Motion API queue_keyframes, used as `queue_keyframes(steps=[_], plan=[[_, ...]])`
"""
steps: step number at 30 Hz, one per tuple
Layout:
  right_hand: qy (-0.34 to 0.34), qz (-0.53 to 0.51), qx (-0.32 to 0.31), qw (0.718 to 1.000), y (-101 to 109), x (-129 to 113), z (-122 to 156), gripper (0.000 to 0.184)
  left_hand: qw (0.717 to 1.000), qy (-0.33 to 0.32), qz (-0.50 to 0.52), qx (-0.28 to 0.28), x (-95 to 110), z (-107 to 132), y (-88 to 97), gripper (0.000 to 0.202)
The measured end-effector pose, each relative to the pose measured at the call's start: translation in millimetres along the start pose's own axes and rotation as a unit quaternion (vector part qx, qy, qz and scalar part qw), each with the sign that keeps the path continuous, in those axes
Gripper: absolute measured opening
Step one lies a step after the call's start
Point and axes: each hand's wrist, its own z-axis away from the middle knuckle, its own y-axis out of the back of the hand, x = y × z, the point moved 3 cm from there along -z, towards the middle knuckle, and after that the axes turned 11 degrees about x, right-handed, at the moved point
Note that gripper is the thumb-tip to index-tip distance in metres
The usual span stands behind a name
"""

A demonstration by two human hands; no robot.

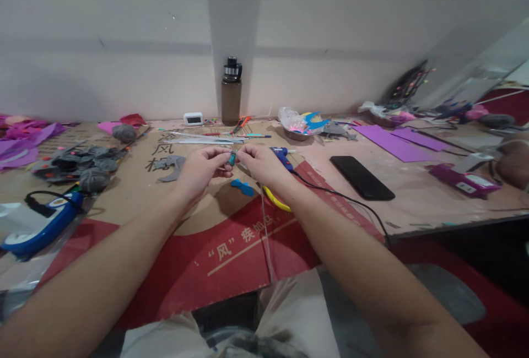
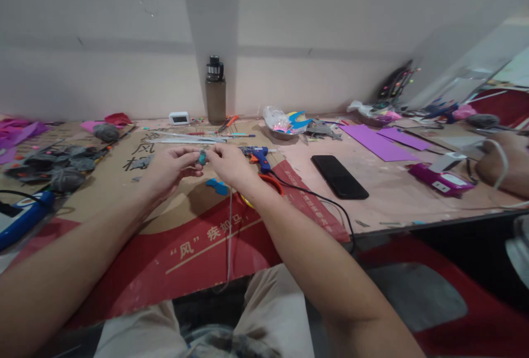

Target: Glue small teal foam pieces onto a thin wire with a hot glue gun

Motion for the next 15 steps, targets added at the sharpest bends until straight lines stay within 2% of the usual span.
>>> queue_keyframes(steps=[4,11,15], plan=[[-0.001,0.0,0.003,1.0,-1,3,-1,0.026,1.0,-0.008,-0.014,-0.004,1,1,0.8,0.025],[-0.016,0.032,0.021,0.999,0,3,0,0.024,0.995,-0.057,-0.083,-0.016,3,5,-2.0,0.023],[-0.016,-0.001,0.01,1.0,1,3,0,0.024,0.999,-0.031,-0.043,0.001,-3,-5,3.7,0.018]])
